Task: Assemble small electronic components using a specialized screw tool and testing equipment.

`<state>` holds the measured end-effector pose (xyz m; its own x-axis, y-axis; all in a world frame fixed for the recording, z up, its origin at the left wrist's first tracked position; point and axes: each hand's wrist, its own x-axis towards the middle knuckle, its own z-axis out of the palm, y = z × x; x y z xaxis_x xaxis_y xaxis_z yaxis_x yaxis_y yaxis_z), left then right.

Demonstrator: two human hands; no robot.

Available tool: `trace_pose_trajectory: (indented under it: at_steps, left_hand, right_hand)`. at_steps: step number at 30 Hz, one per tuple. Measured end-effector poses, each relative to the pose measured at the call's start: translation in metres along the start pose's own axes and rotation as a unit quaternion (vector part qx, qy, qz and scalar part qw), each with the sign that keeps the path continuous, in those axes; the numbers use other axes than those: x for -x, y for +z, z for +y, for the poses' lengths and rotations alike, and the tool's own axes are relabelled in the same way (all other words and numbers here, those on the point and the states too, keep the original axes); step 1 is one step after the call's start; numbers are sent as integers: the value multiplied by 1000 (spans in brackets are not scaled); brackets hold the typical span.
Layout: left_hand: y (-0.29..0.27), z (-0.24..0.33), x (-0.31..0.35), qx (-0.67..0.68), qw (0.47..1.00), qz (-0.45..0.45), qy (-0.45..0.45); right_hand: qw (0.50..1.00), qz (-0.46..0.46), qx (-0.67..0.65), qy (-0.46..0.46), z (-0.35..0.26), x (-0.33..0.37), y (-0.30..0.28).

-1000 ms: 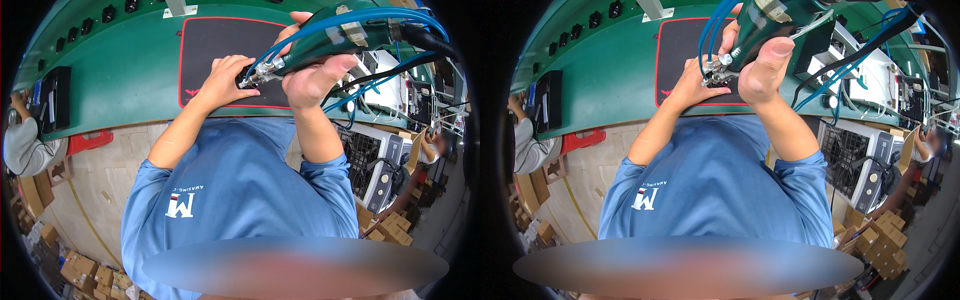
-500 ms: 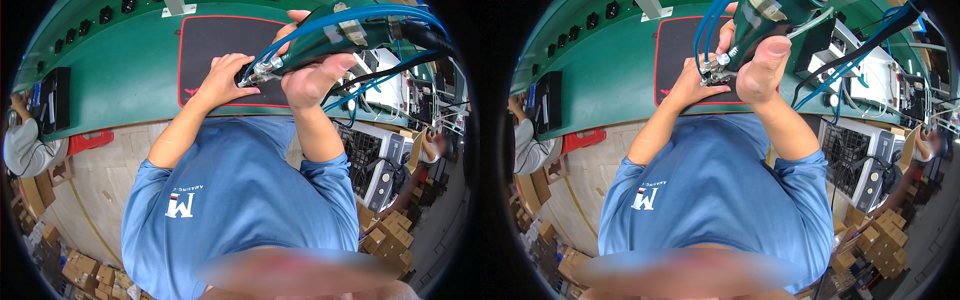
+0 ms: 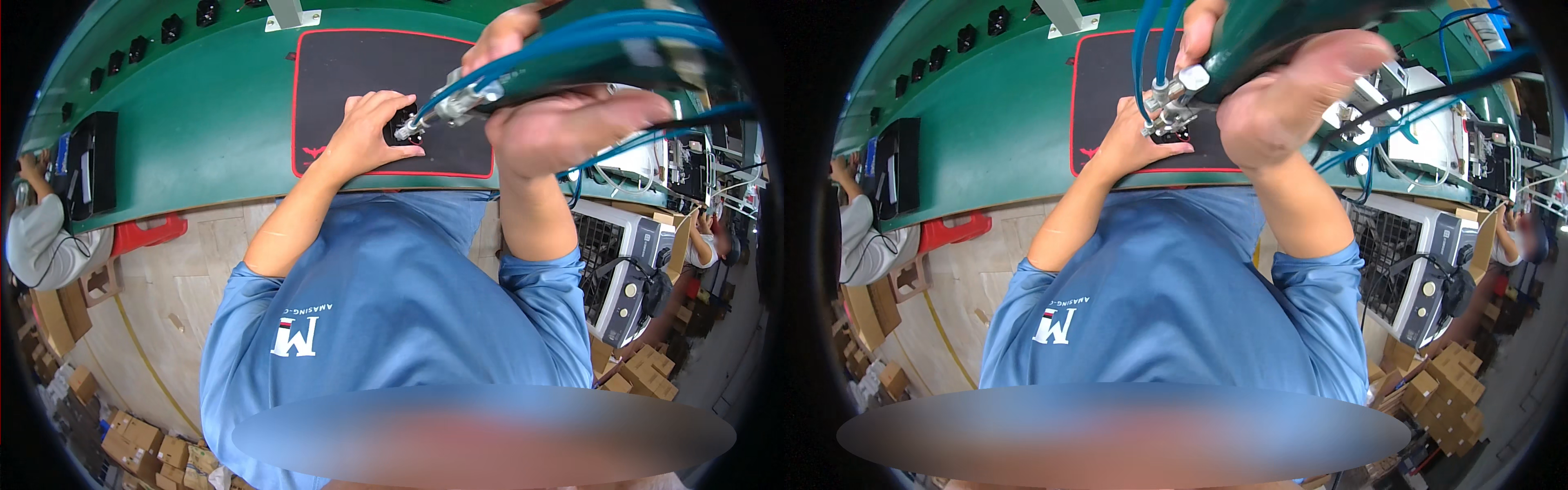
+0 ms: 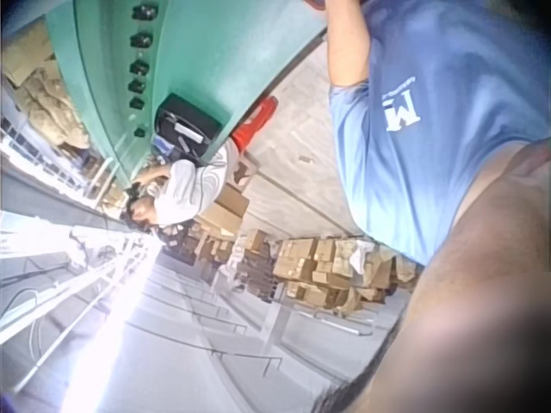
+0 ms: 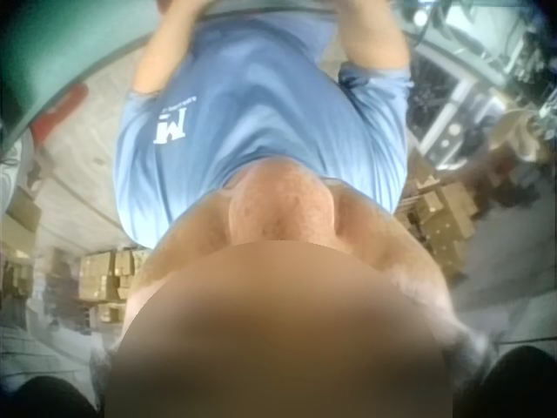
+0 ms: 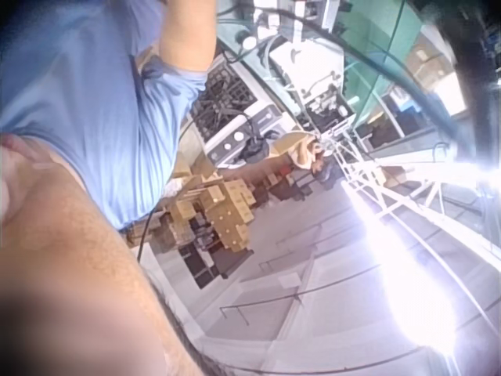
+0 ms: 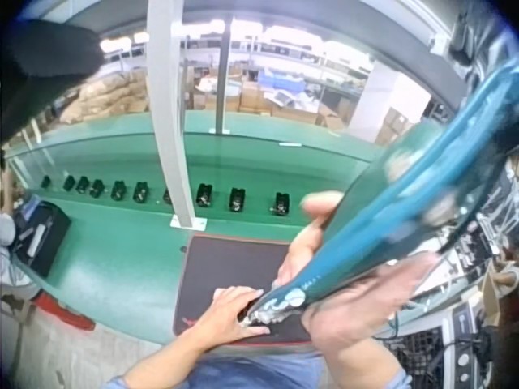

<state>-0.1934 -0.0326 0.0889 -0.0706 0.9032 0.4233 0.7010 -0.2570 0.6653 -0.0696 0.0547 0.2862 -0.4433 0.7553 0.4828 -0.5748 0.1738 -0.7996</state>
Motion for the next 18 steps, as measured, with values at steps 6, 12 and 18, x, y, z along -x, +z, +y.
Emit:
trace_pose_trajectory:
  at_steps: [6, 12, 18]
  left_hand:
    - [0, 1, 0, 5, 1000, 7, 10]
    - [1, -1, 2, 52, 998, -10, -28]
    - [0, 4, -1, 41, 999, -9, -14]
  right_hand:
    - [987, 101, -73, -96, 24, 9, 29]
    - [995, 17, 93, 38, 60, 26, -15]
    - [895, 169, -412, -25, 142, 45, -56]
